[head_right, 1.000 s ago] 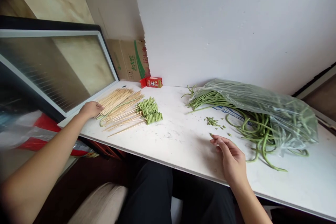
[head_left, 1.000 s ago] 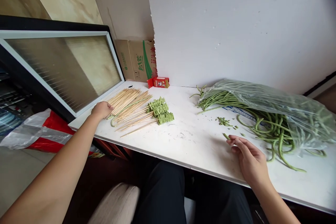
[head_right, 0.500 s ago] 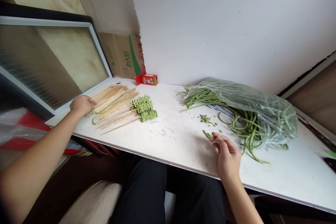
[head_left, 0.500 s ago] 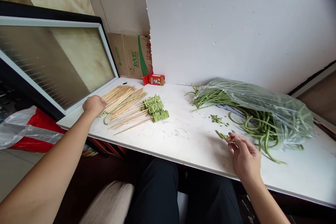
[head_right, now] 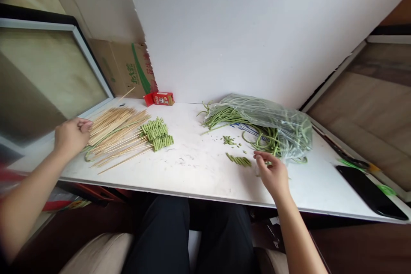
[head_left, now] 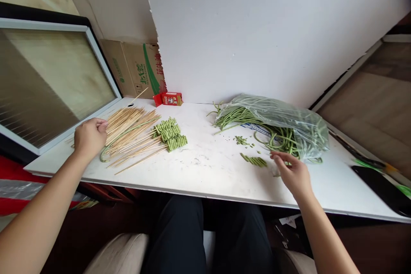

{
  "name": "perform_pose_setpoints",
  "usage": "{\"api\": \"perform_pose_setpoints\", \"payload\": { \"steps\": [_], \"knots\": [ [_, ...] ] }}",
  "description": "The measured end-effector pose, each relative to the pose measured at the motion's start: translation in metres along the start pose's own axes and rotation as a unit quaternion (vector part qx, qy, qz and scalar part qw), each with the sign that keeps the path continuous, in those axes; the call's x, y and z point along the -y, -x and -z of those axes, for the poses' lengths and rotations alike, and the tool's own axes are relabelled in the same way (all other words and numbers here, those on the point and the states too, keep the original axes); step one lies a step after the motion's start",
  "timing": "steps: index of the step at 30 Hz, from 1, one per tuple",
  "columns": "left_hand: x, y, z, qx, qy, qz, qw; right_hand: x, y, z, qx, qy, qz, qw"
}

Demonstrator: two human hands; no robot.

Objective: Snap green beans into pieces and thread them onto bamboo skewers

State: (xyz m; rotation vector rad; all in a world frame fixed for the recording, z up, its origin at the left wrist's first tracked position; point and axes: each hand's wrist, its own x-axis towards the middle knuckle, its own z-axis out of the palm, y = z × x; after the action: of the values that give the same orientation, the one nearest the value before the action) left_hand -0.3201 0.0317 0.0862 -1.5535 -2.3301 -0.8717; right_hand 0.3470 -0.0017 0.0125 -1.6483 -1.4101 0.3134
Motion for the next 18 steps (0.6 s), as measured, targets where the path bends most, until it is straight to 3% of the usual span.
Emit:
{"api": "perform_pose_setpoints", "payload": {
  "steps": [3, 6, 9, 12, 15, 18],
  "knots": [
    [-0.038, 0.031, 0.006, -0.034, 0.059, -0.093, 0.993, -0.014, -0.002, -0.005, 0.003, 0.113, 0.126, 0.986],
    [-0.077, 0.075, 0.002, -0.013, 0.120, -0.150, 0.981, -0.024, -0.001, -0.011, 0.015, 0.201, 0.188, 0.961],
    [-0.108, 0.121, -0.019, 0.036, 0.191, -0.215, 0.957, -0.027, 0.003, -0.015, 0.042, 0.253, 0.191, 0.948],
    [-0.132, 0.157, -0.052, 0.111, 0.253, -0.251, 0.928, -0.025, 0.007, -0.020, 0.038, 0.233, 0.173, 0.956],
    [-0.153, 0.180, -0.079, 0.141, 0.278, -0.261, 0.914, -0.021, 0.010, -0.022, 0.019, 0.138, 0.148, 0.979],
    [-0.166, 0.192, -0.092, 0.129, 0.289, -0.273, 0.909, -0.015, 0.012, -0.022, 0.005, 0.099, 0.147, 0.984]
  ]
}}
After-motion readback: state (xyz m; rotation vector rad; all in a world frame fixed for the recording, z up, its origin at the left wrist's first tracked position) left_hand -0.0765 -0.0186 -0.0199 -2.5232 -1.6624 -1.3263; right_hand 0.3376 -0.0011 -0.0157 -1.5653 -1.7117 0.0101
